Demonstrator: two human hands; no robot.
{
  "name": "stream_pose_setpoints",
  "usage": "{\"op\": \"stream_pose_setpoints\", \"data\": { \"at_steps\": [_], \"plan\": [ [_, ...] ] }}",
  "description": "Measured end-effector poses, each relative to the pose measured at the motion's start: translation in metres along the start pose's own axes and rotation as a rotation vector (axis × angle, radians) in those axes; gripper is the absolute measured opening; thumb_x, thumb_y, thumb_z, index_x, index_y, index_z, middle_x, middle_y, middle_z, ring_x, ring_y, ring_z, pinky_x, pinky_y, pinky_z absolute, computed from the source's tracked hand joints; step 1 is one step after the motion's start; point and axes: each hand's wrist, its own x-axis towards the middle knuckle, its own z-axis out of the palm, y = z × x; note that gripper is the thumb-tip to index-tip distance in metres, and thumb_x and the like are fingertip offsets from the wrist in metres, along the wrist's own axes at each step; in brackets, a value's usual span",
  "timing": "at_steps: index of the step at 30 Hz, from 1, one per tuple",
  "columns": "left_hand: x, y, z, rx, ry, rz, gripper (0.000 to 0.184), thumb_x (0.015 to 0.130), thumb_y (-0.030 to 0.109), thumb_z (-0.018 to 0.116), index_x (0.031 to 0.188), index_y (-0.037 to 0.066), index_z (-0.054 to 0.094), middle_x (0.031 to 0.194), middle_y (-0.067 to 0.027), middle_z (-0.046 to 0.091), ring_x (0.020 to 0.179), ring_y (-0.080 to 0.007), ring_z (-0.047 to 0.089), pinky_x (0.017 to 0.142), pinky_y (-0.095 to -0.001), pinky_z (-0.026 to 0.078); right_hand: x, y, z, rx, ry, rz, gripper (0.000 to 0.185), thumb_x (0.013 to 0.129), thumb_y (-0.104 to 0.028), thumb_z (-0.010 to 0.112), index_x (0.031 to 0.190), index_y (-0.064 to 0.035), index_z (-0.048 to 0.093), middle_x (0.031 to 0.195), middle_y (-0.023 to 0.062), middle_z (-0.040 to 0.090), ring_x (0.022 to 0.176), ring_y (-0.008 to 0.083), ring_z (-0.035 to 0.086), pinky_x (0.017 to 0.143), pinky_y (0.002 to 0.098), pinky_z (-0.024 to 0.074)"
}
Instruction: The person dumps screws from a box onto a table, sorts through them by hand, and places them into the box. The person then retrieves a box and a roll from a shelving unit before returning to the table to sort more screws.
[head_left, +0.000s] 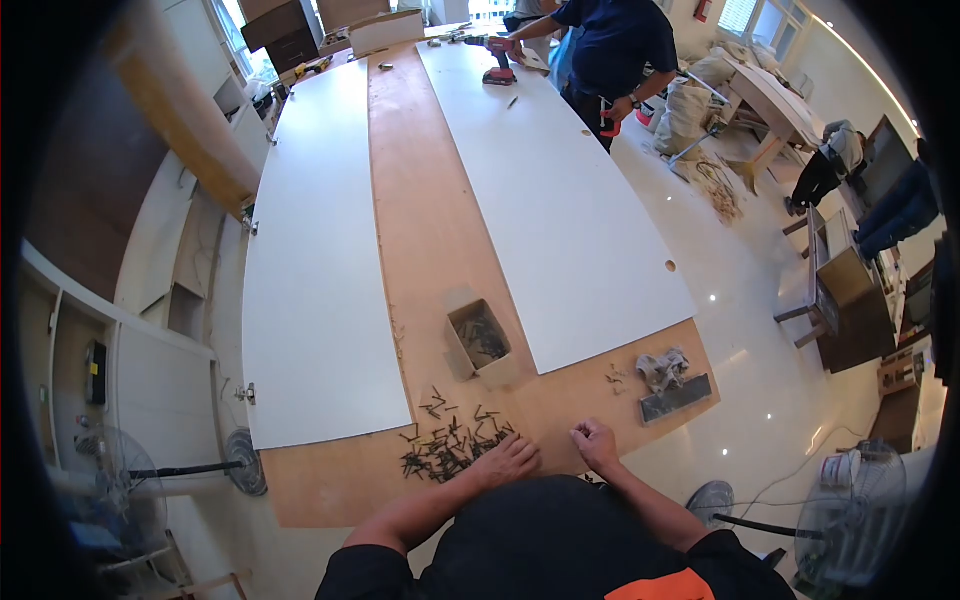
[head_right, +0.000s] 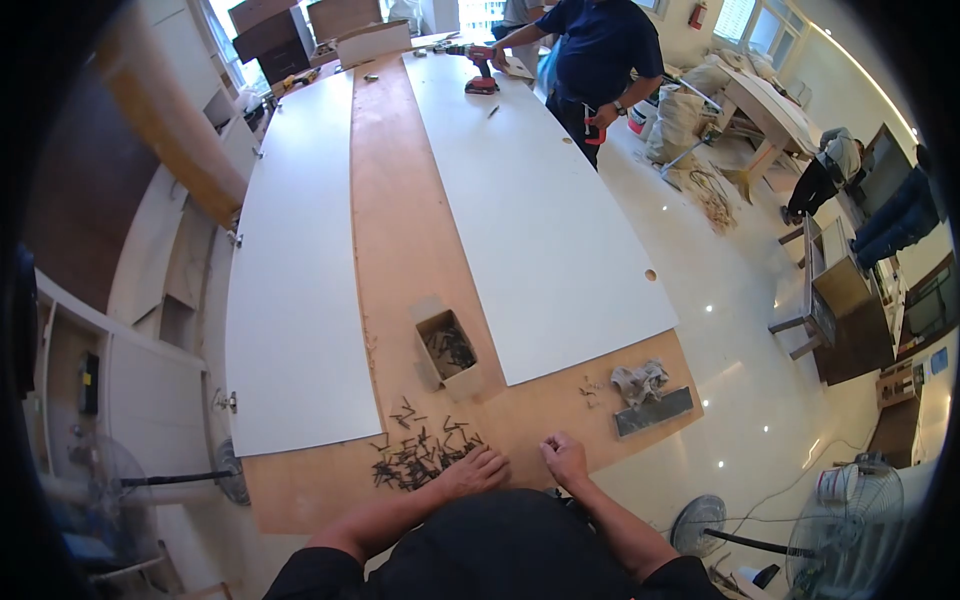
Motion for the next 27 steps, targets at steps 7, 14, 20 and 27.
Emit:
{"op": "stream_pose_setpoints", "data": {
  "at_steps": [7,14,20,27],
  "plan": [
    [0.002,-0.008,-0.017,-0.013,-0.010,-0.188,0.024,0.081,0.023,0.058,0.099,0.007,0.063,0.107,-0.0098,0.059,0.108,-0.0271,0.054,0.105,-0.0462,0.037,-0.001,-0.009,0.010,-0.006,-0.035,-0.041,0.016,0.087,-0.018,0.071,0.088,-0.0019,0.069,0.070,0.0056,0.065,0.064,0.0112,0.059,0.060,0.0294,0.0490],
    [-0.011,-0.031,-0.024,-0.008,0.102,-0.380,0.028,0.076,0.026,0.067,0.096,0.008,0.063,0.108,-0.0104,0.059,0.110,-0.0298,0.053,0.107,-0.0523,0.034,-0.002,-0.018,0.008,-0.022,-0.037,-0.079,0.017,0.088,-0.019,0.072,0.087,-0.0019,0.069,0.069,0.0064,0.065,0.063,0.0115,0.059,0.060,0.0303,0.0494],
    [-0.017,-0.011,-0.057,-0.120,-0.020,-0.419,0.053,0.078,0.041,0.074,0.116,0.007,0.063,0.133,-0.0164,0.052,0.135,-0.0373,0.039,0.111,-0.0575,0.030,-0.002,-0.006,0.013,-0.005,-0.047,-0.028,0.017,0.088,-0.019,0.072,0.087,-0.0024,0.069,0.069,0.0053,0.065,0.063,0.0124,0.059,0.061,0.0307,0.0495],
    [-0.007,-0.028,-0.031,0.003,0.141,-0.479,0.042,0.082,0.027,0.067,0.115,0.002,0.063,0.132,-0.0205,0.054,0.123,-0.0376,0.051,0.099,-0.0466,0.044,0.000,-0.004,0.018,-0.053,-0.076,-0.081,0.016,0.089,-0.019,0.070,0.090,-0.0024,0.068,0.072,0.0060,0.065,0.066,0.0127,0.060,0.063,0.0315,0.0497]
  ]
}}
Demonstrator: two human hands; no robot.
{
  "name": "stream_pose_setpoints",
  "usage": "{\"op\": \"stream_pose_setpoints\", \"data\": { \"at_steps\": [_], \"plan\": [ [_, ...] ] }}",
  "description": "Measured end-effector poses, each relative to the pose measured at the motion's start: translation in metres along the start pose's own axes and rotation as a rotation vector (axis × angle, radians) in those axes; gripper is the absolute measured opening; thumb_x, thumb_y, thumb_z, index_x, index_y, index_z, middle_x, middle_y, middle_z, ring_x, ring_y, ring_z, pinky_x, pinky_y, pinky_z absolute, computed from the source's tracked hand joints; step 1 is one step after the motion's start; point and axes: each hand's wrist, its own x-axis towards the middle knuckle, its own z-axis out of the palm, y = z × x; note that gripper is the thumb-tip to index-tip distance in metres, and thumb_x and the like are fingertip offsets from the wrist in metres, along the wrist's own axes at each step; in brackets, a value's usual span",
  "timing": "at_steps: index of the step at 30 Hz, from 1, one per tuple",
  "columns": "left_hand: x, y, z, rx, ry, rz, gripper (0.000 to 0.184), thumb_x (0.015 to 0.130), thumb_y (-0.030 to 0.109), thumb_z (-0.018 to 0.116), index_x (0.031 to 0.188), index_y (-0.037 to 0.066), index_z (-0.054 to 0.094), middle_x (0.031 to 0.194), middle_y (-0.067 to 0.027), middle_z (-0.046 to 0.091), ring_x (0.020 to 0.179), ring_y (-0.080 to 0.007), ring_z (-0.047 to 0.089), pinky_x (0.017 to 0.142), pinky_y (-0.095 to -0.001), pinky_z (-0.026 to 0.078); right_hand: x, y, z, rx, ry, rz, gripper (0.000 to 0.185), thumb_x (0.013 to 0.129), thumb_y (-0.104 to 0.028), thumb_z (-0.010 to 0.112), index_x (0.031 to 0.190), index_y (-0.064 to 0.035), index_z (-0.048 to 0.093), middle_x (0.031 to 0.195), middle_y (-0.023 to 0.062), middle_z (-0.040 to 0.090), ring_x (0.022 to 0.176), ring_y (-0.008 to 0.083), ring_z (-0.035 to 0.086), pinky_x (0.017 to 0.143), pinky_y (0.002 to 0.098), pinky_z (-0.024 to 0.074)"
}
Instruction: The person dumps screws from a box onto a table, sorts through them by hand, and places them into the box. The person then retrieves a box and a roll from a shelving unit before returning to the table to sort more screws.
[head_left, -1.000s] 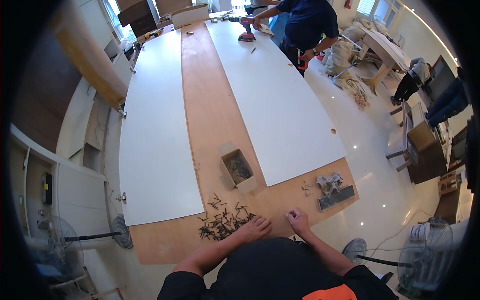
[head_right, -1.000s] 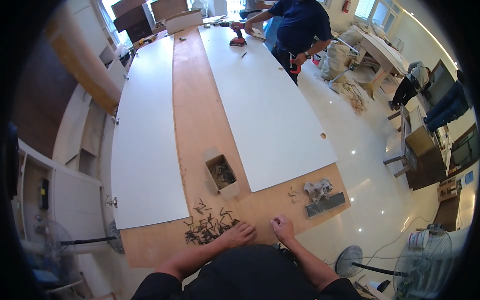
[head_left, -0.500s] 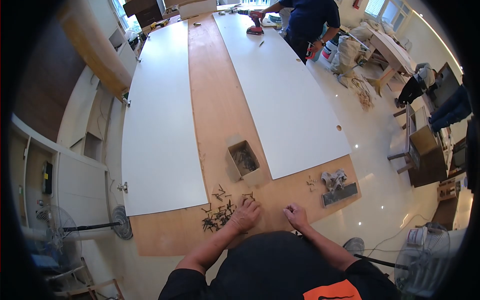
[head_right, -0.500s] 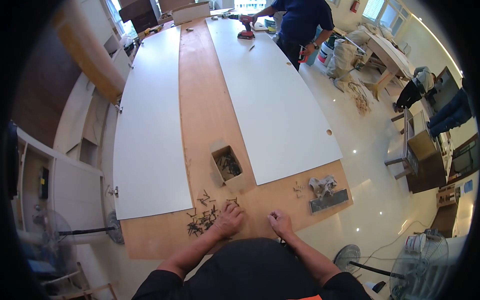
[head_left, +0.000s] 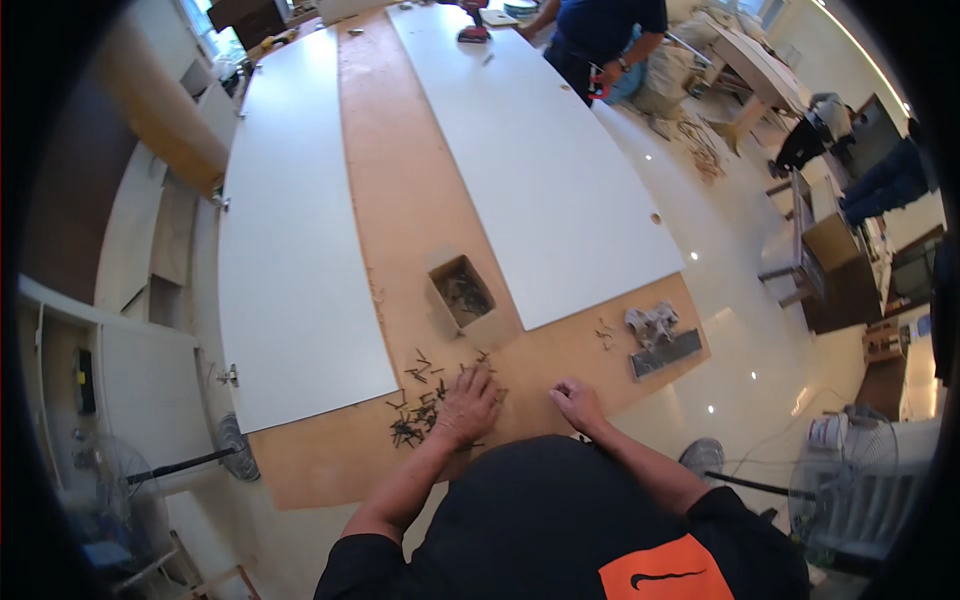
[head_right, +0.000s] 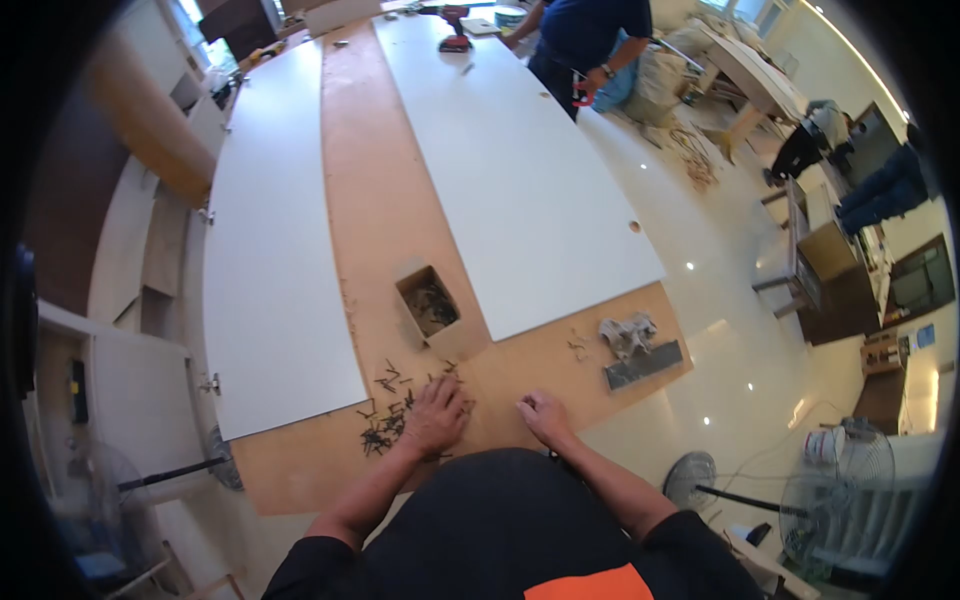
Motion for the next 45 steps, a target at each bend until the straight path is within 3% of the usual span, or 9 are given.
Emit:
{"op": "stream_pose_setpoints", "data": {
  "at_steps": [3,6,10,16,25,34,40,43,45],
  "plan": [
    [0.006,-0.001,0.008,0.091,0.019,0.001,0.037,0.081,0.024,0.066,0.110,0.001,0.065,0.125,-0.0190,0.058,0.111,-0.0345,0.056,0.091,-0.0457,0.045,-0.003,-0.008,-0.003,0.017,0.003,0.051,0.020,0.088,-0.024,0.069,0.089,-0.0041,0.069,0.076,0.0130,0.069,0.069,0.0240,0.068,0.066,0.0371,0.0529],
    [0.008,0.002,0.008,0.102,-0.001,-0.055,0.032,0.080,0.023,0.066,0.103,0.002,0.066,0.114,-0.0164,0.061,0.099,-0.0319,0.058,0.084,-0.0445,0.046,-0.004,-0.010,-0.005,0.066,0.001,0.084,0.017,0.089,-0.019,0.071,0.089,-0.0019,0.069,0.073,0.0065,0.066,0.067,0.0128,0.060,0.063,0.0315,0.0495],
    [0.011,0.002,0.004,0.036,-0.108,-0.187,0.041,0.076,0.026,0.073,0.108,0.003,0.065,0.117,-0.0156,0.058,0.099,-0.0338,0.057,0.080,-0.0469,0.048,-0.004,-0.004,-0.008,0.074,0.017,0.110,0.017,0.088,-0.020,0.071,0.088,-0.0035,0.070,0.072,0.0078,0.067,0.065,0.0151,0.063,0.062,0.0324,0.0503],
    [0.009,0.021,-0.033,0.088,-0.370,-0.169,0.060,0.069,0.036,0.081,0.119,0.008,0.063,0.136,-0.0198,0.048,0.118,-0.0378,0.052,0.097,-0.0480,0.045,-0.002,0.000,-0.016,0.075,0.037,0.123,0.018,0.088,-0.024,0.069,0.088,-0.0057,0.070,0.069,0.0106,0.067,0.064,0.0205,0.067,0.063,0.0356,0.0522],
    [-0.012,0.008,-0.028,-0.006,-0.426,-0.069,0.035,0.082,0.003,0.056,0.116,0.003,0.063,0.123,-0.0194,0.054,0.116,-0.0377,0.054,0.097,-0.0466,0.046,0.007,-0.002,-0.017,0.067,0.019,0.125,0.016,0.088,-0.021,0.071,0.089,-0.0049,0.070,0.074,0.0088,0.068,0.068,0.0164,0.065,0.064,0.0327,0.0516],
    [-0.018,0.009,-0.016,-0.158,-0.371,-0.227,0.016,0.088,0.010,0.058,0.099,0.002,0.067,0.108,-0.0211,0.057,0.105,-0.0399,0.058,0.084,-0.0476,0.052,0.005,0.000,-0.015,0.139,-0.018,0.135,0.013,0.090,-0.017,0.072,0.089,-0.0042,0.068,0.070,0.0006,0.063,0.065,0.0078,0.056,0.060,0.0270,0.0472],
    [-0.004,-0.002,-0.022,-0.334,-0.359,-0.553,0.014,0.074,0.005,0.071,0.086,0.001,0.068,0.093,-0.0178,0.062,0.087,-0.0369,0.065,0.079,-0.0441,0.054,0.004,0.011,-0.011,0.124,-0.021,0.110,0.014,0.089,-0.018,0.072,0.088,-0.0040,0.069,0.071,0.0011,0.064,0.065,0.0085,0.057,0.060,0.0272,0.0474],
    [0.009,-0.010,-0.045,-0.709,-0.469,-0.851,0.011,0.070,0.000,0.072,0.074,0.001,0.062,0.103,-0.0136,0.067,0.086,-0.0272,0.066,0.072,-0.0385,0.052,0.002,0.021,-0.008,0.148,-0.019,0.134,0.017,0.087,-0.021,0.072,0.088,-0.0038,0.070,0.071,0.0047,0.066,0.065,0.0120,0.061,0.062,0.0299,0.0496],
    [0.002,-0.016,-0.040,-1.161,-0.408,-1.227,0.015,0.075,0.000,0.076,0.082,0.004,0.063,0.098,-0.0081,0.070,0.082,-0.0195,0.067,0.066,-0.0370,0.055,0.003,0.025,-0.006,0.150,-0.009,0.116,0.018,0.087,-0.021,0.072,0.088,-0.0036,0.070,0.072,0.0047,0.067,0.065,0.0123,0.061,0.062,0.0299,0.0498]
  ]
}}
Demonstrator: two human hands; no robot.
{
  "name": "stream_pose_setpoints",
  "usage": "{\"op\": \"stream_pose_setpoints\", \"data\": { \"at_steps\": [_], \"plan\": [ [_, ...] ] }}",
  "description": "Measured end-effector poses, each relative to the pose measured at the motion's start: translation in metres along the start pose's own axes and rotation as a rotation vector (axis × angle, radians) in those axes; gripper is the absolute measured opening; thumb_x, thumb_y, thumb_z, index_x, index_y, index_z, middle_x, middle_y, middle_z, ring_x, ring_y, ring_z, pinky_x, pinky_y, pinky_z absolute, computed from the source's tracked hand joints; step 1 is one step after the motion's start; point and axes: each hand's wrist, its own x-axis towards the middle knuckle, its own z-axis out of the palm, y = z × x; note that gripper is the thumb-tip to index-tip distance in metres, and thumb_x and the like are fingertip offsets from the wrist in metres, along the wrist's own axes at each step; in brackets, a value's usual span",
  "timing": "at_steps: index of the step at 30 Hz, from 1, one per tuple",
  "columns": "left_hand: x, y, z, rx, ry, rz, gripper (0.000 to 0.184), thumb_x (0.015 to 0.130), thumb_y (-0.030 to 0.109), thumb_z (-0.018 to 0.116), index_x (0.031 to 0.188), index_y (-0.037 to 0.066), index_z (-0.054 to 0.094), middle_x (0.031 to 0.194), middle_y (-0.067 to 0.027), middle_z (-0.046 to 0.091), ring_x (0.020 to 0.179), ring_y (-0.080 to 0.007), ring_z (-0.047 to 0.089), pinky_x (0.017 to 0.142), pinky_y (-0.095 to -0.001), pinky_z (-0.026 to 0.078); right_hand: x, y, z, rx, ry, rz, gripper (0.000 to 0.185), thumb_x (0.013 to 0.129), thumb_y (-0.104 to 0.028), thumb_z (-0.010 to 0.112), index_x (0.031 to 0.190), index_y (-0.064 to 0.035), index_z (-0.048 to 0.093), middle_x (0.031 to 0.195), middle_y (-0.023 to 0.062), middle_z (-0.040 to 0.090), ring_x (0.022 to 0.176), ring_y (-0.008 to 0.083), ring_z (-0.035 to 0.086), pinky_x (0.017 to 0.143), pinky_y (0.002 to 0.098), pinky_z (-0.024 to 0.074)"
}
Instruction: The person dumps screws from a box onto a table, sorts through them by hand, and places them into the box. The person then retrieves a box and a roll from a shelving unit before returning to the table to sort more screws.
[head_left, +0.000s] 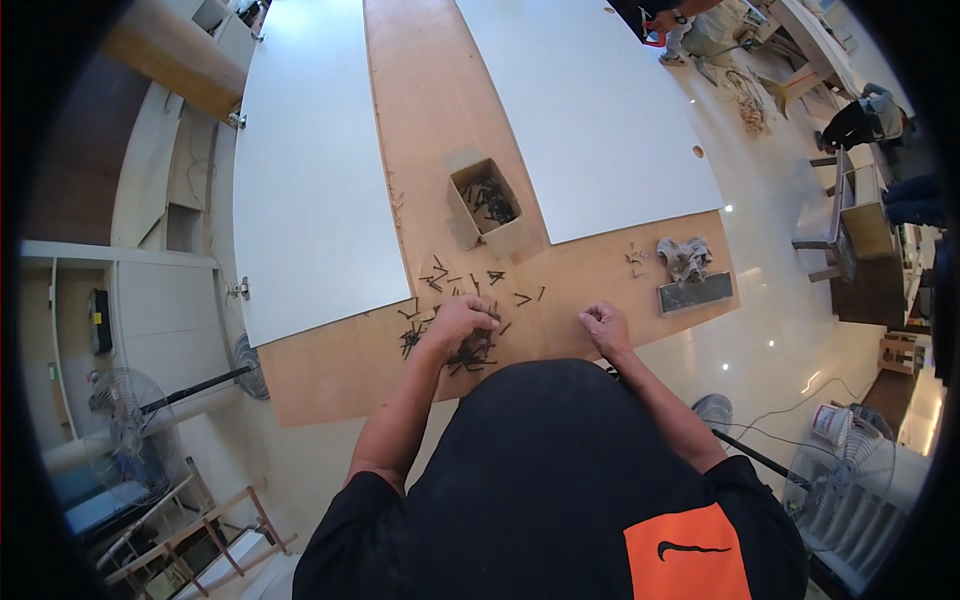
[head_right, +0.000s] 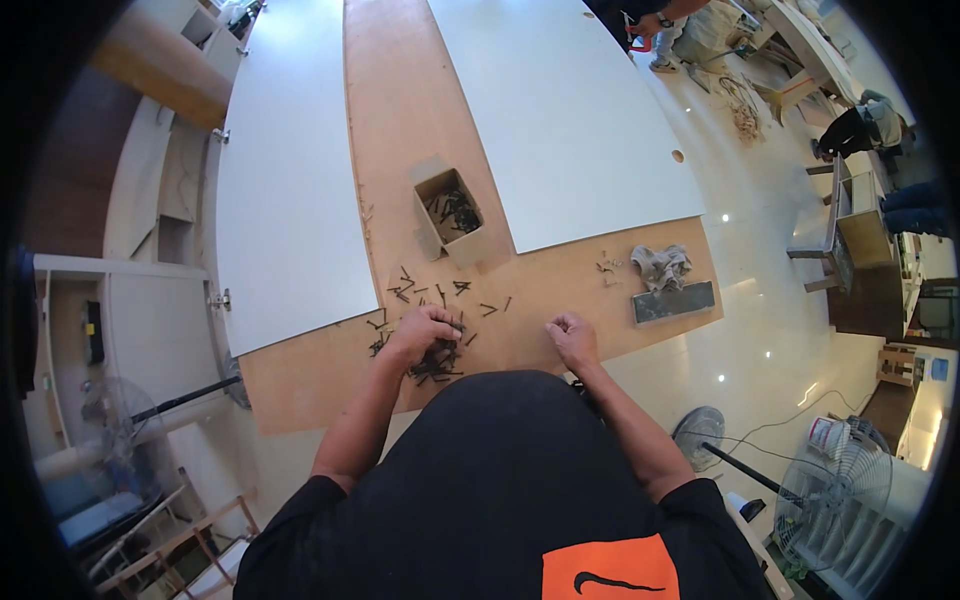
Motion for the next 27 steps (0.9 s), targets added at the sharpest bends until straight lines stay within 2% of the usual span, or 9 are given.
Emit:
{"op": "stream_pose_setpoints", "data": {
  "at_steps": [2,5,9,11,15,18,20,24,27],
  "plan": [
    [-0.001,-0.002,-0.008,-0.372,-0.077,-0.081,0.016,0.079,-0.002,0.074,0.089,0.006,0.064,0.094,-0.0061,0.070,0.081,-0.0194,0.068,0.065,-0.0387,0.057,0.000,0.002,0.001,-0.006,0.007,-0.002,0.018,0.086,-0.021,0.072,0.088,-0.0034,0.070,0.072,0.0050,0.067,0.066,0.0126,0.061,0.063,0.0301,0.0501],
    [-0.013,0.014,-0.019,-0.532,-0.130,-0.021,0.018,0.083,-0.002,0.071,0.097,0.006,0.062,0.092,-0.0067,0.069,0.078,-0.0217,0.068,0.065,-0.0432,0.059,-0.003,-0.002,0.000,-0.022,0.013,-0.004,0.018,0.086,-0.021,0.072,0.088,-0.0033,0.070,0.072,0.0056,0.067,0.066,0.0129,0.062,0.064,0.0303,0.0504],
    [-0.019,0.064,-0.031,-0.627,-0.201,0.180,0.012,0.086,-0.001,0.069,0.096,0.001,0.063,0.089,-0.0089,0.069,0.074,-0.0220,0.069,0.063,-0.0383,0.060,-0.003,-0.006,-0.001,-0.055,0.008,-0.011,0.020,0.086,-0.023,0.072,0.088,-0.0032,0.070,0.073,0.0061,0.067,0.067,0.0131,0.062,0.064,0.0304,0.0505],
    [-0.014,0.097,-0.034,-0.588,-0.197,0.282,0.015,0.084,-0.002,0.069,0.098,0.003,0.063,0.088,-0.0079,0.068,0.077,-0.0216,0.069,0.062,-0.0383,0.057,-0.004,-0.007,0.000,-0.047,-0.003,-0.017,0.020,0.086,-0.023,0.072,0.088,-0.0032,0.070,0.073,0.0061,0.066,0.067,0.0135,0.062,0.064,0.0306,0.0504],
    [0.018,0.155,-0.024,-0.252,0.171,0.403,0.018,0.081,0.003,0.075,0.094,-0.001,0.064,0.084,-0.0097,0.069,0.073,-0.0196,0.068,0.060,-0.0330,0.056,-0.006,-0.012,0.002,-0.052,-0.019,-0.018,0.020,0.086,-0.023,0.071,0.088,-0.0034,0.070,0.072,0.0059,0.066,0.066,0.0143,0.062,0.064,0.0312,0.0503],
    [0.057,0.170,-0.013,0.297,0.463,0.399,0.025,0.082,0.017,0.077,0.097,-0.001,0.069,0.089,-0.0132,0.071,0.077,-0.0224,0.069,0.072,-0.0365,0.056,-0.007,-0.014,0.005,-0.051,-0.037,-0.023,0.016,0.088,-0.018,0.072,0.088,-0.0026,0.068,0.070,-0.0006,0.059,0.065,0.0075,0.053,0.060,0.0274,0.0461],
    [0.055,0.182,-0.008,0.776,0.589,0.425,0.030,0.082,0.021,0.077,0.097,-0.004,0.071,0.091,-0.0160,0.073,0.079,-0.0237,0.071,0.076,-0.0363,0.056,-0.007,-0.015,0.006,-0.101,-0.030,-0.119,0.015,0.088,-0.017,0.072,0.090,-0.0025,0.068,0.070,0.0017,0.060,0.065,0.0094,0.055,0.060,0.0290,0.0471],
    [0.037,0.156,-0.006,0.500,0.681,0.691,0.032,0.083,0.025,0.074,0.096,-0.004,0.071,0.092,-0.0184,0.072,0.085,-0.0285,0.070,0.078,-0.0378,0.054,-0.011,-0.035,0.002,-0.190,-0.059,-0.186,0.020,0.086,-0.018,0.069,0.099,-0.0039,0.069,0.082,0.0140,0.068,0.075,0.0297,0.067,0.069,0.0385,0.0527],
    [0.010,0.105,-0.020,0.436,0.773,0.814,0.025,0.084,0.023,0.070,0.087,-0.002,0.070,0.087,-0.0194,0.068,0.083,-0.0341,0.066,0.078,-0.0441,0.052,-0.003,-0.053,-0.001,-0.321,-0.078,-0.311,0.024,0.087,-0.017,0.067,0.109,-0.0060,0.070,0.090,0.0163,0.070,0.082,0.0351,0.068,0.074,0.0418,0.0541]
  ]
}}
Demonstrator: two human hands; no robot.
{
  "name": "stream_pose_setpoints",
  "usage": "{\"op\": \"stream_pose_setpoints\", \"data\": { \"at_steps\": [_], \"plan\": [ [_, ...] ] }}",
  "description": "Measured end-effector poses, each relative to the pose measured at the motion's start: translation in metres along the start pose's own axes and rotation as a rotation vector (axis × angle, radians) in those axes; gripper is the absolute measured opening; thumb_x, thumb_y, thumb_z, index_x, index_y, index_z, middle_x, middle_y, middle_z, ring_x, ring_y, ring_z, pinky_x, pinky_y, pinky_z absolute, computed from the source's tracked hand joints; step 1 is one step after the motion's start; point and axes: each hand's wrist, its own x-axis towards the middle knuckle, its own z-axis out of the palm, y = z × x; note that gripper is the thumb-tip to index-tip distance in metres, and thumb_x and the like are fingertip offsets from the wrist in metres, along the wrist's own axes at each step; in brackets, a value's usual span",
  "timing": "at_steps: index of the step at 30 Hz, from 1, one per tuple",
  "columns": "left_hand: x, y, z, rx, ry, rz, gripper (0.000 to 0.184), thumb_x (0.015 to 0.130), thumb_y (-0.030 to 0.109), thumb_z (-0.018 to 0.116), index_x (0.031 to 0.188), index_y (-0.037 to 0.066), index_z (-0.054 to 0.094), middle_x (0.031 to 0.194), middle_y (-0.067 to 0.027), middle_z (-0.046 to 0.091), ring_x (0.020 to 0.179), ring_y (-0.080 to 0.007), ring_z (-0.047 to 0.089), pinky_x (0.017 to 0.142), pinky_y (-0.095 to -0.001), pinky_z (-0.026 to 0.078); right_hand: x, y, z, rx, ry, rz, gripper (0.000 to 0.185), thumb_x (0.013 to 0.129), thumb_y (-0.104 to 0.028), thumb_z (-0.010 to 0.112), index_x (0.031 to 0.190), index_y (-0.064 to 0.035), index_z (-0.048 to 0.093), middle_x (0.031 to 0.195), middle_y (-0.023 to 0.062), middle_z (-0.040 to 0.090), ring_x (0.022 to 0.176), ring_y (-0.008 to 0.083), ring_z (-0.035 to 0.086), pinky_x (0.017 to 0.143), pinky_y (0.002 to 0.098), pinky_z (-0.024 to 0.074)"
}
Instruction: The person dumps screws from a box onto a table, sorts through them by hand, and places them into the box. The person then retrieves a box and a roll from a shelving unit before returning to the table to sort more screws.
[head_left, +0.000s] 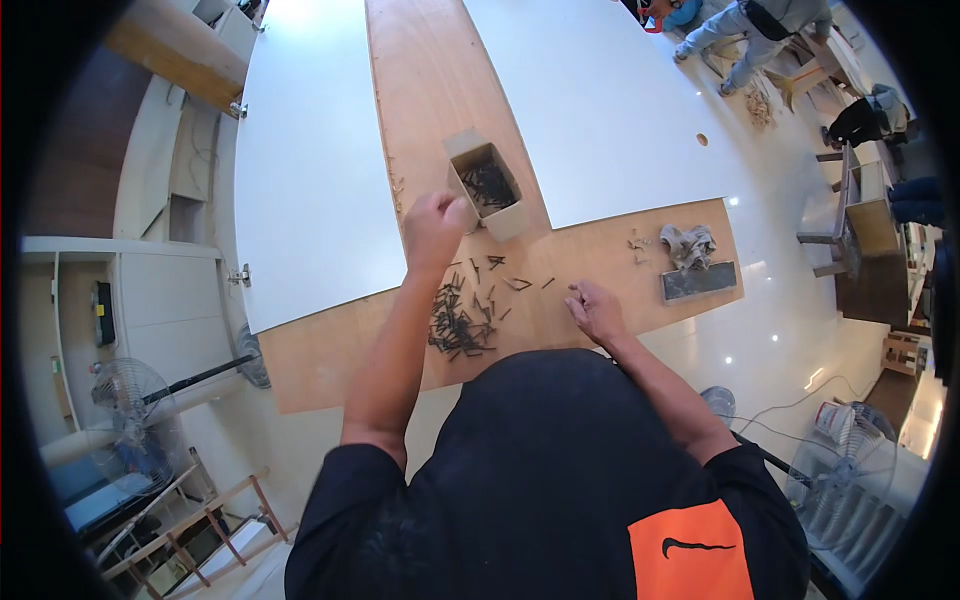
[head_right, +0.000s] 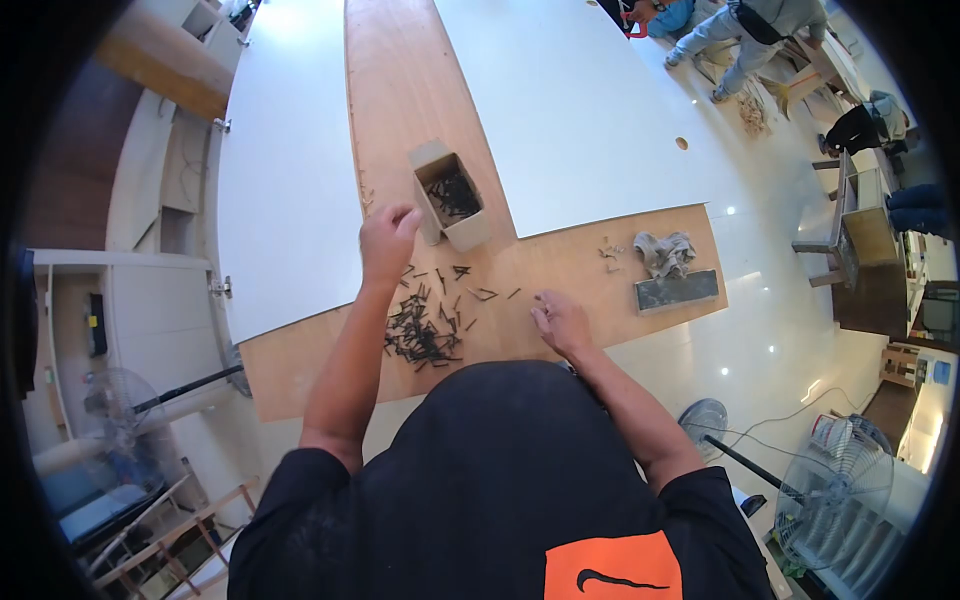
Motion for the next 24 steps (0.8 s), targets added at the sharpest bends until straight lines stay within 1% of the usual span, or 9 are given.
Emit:
{"op": "stream_pose_setpoints", "data": {
  "at_steps": [3,5,8,11,12,15,18,21,24],
  "plan": [
    [-0.065,-0.055,-0.024,0.224,0.036,0.062,0.020,0.086,0.016,0.067,0.095,-0.001,0.070,0.092,-0.0183,0.068,0.087,-0.0352,0.065,0.080,-0.0455,0.051,0.016,0.004,0.011,-0.074,0.099,-0.204,0.028,0.088,-0.015,0.064,0.115,-0.0067,0.069,0.100,0.0178,0.071,0.091,0.0375,0.068,0.079,0.0441,0.0552],
    [-0.108,-0.088,-0.039,0.417,-0.041,0.058,0.029,0.083,0.014,0.068,0.108,-0.001,0.065,0.108,-0.0205,0.066,0.100,-0.0384,0.061,0.089,-0.0480,0.049,0.027,0.005,0.013,-0.069,0.061,-0.224,0.029,0.089,-0.015,0.063,0.117,-0.0072,0.069,0.105,0.0176,0.071,0.095,0.0377,0.068,0.082,0.0445,0.0554],
    [-0.159,-0.111,-0.050,0.536,-0.122,-0.054,0.045,0.079,0.008,0.065,0.122,-0.003,0.058,0.127,-0.0248,0.057,0.116,-0.0432,0.054,0.101,-0.0501,0.044,0.039,0.013,0.024,-0.074,0.005,-0.269,0.029,0.090,-0.015,0.062,0.117,-0.0076,0.069,0.108,0.0165,0.071,0.097,0.0373,0.068,0.084,0.0443,0.0555],
    [-0.190,-0.126,-0.053,0.546,-0.189,-0.040,0.059,0.075,0.004,0.062,0.133,-0.003,0.051,0.138,-0.0269,0.049,0.128,-0.0458,0.046,0.111,-0.0507,0.039,0.045,0.010,0.023,-0.096,-0.048,-0.277,0.030,0.090,-0.014,0.062,0.118,-0.0080,0.070,0.108,0.0150,0.071,0.097,0.0358,0.068,0.083,0.0431,0.0557],
    [-0.197,-0.125,-0.051,0.508,-0.209,-0.051,0.065,0.074,0.001,0.059,0.137,-0.005,0.047,0.143,-0.0284,0.045,0.136,-0.0464,0.040,0.115,-0.0498,0.036,0.045,0.010,0.022,-0.107,-0.065,-0.267,0.030,0.090,-0.014,0.062,0.118,-0.0081,0.070,0.108,0.0145,0.071,0.097,0.0352,0.068,0.083,0.0426,0.0558],
    [-0.213,-0.123,-0.036,0.548,-0.153,-0.023,0.064,0.074,0.002,0.060,0.137,-0.006,0.047,0.146,-0.0285,0.043,0.138,-0.0471,0.039,0.116,-0.0503,0.035,0.048,0.007,0.022,-0.107,-0.050,-0.349,0.020,0.090,-0.014,0.061,0.106,-0.0082,0.070,0.098,0.0130,0.071,0.090,0.0344,0.068,0.077,0.0436,0.0552],
    [-0.221,-0.120,-0.020,0.598,-0.121,-0.020,0.064,0.078,0.007,0.063,0.138,-0.006,0.045,0.148,-0.0290,0.041,0.137,-0.0479,0.040,0.116,-0.0509,0.035,0.053,0.002,0.022,-0.184,-0.100,-0.366,0.007,0.089,-0.013,0.062,0.092,-0.0082,0.066,0.088,0.0123,0.067,0.083,0.0352,0.066,0.070,0.0459,0.0530],
    [-0.218,-0.104,-0.007,0.597,-0.098,-0.055,0.059,0.085,0.012,0.062,0.139,-0.007,0.044,0.147,-0.0299,0.042,0.135,-0.0481,0.043,0.115,-0.0504,0.037,0.052,-0.002,0.024,-0.156,-0.058,-0.390,0.005,0.087,-0.012,0.062,0.084,-0.0081,0.061,0.082,0.0126,0.063,0.078,0.0364,0.064,0.067,0.0481,0.0506],
    [-0.208,-0.103,0.011,0.535,-0.084,-0.012,0.051,0.087,0.003,0.054,0.137,-0.006,0.047,0.146,-0.0282,0.045,0.134,-0.0453,0.045,0.113,-0.0489,0.039,0.050,-0.005,0.024,-0.181,-0.060,-0.367,0.003,0.086,-0.010,0.062,0.084,-0.0078,0.061,0.083,0.0141,0.064,0.078,0.0366,0.064,0.067,0.0472,0.0507]
  ]
}}
